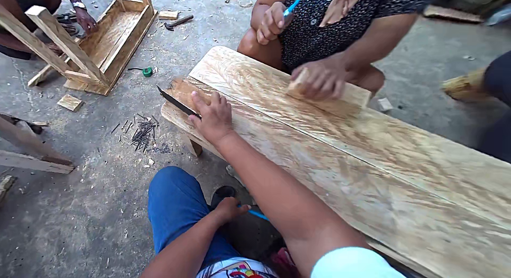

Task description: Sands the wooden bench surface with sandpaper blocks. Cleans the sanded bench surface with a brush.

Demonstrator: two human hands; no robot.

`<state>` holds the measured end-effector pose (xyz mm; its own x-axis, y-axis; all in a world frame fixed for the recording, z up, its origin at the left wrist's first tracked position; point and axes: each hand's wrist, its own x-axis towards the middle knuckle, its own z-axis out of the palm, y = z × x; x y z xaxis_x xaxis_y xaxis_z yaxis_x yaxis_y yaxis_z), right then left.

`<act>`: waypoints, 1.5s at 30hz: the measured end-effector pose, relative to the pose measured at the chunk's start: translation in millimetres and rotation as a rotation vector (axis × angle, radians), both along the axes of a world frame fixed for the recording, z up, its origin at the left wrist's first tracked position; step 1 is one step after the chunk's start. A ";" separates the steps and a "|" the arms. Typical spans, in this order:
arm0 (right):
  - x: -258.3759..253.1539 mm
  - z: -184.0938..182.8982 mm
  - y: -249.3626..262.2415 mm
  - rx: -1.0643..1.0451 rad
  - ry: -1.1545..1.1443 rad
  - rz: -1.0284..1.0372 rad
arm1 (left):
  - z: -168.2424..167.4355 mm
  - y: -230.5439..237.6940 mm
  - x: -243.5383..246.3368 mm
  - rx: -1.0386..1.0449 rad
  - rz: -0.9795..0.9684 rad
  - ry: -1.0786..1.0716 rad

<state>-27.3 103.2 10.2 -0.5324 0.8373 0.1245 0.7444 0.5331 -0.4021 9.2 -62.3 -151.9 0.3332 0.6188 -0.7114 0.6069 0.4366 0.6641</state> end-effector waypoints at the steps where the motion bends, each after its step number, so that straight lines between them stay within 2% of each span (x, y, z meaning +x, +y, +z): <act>1: 16.0 -2.9 -1.6 0.027 0.016 0.009 | -3.9 -0.7 -0.6 -0.018 0.027 -0.008; 4: 89.9 -14.9 -6.9 0.126 0.083 0.004 | -8.9 -1.7 -1.9 -0.067 0.080 0.006; 8: 214.0 -28.7 -32.2 0.193 0.075 -0.083 | -5.9 -5.1 -3.8 -0.064 0.037 0.027; 11: 256.3 -37.2 -50.0 0.262 0.120 -0.124 | -1.7 -5.9 -4.0 -0.062 0.027 0.013; 14: 230.3 -34.3 -42.5 0.260 0.141 -0.145 | 4.8 -3.8 -2.1 -0.055 -0.010 0.021; 19: 114.1 -18.5 10.5 0.081 0.084 -0.175 | 1.4 -0.3 1.8 -0.038 -0.020 0.061; 22: 77.5 -3.1 29.5 -0.019 0.004 -0.156 | -8.0 0.1 1.9 -0.028 -0.001 0.085; 24: 84.8 0.8 25.9 -0.052 -0.015 -0.122 | -11.4 -3.0 1.2 -0.044 0.022 0.102; 26: 112.5 -3.3 11.7 -0.026 0.005 -0.084 | -10.5 -4.5 -0.5 -0.048 0.027 0.126; 32: 246.9 -34.9 -68.4 0.220 0.125 -0.071 | -10.8 -9.3 -8.9 -0.037 0.045 0.090; 35: 264.5 -41.0 -80.4 0.299 0.167 -0.078 | -8.5 -7.4 -6.1 -0.035 0.035 0.064; 37: 241.1 -42.2 -77.0 0.335 0.188 -0.095 | -5.5 -4.1 -4.7 -0.044 0.016 0.064; 41: 143.7 -39.9 -58.8 0.310 0.252 -0.084 | -9.6 -0.4 -2.6 -0.029 0.037 0.068; 43: 104.8 -34.0 -42.5 0.230 0.231 -0.087 | -13.4 0.0 -1.8 -0.013 0.049 0.074; 45: 87.3 -19.9 -32.7 0.081 0.158 -0.083 | -17.7 -3.6 -2.4 -0.014 0.066 0.078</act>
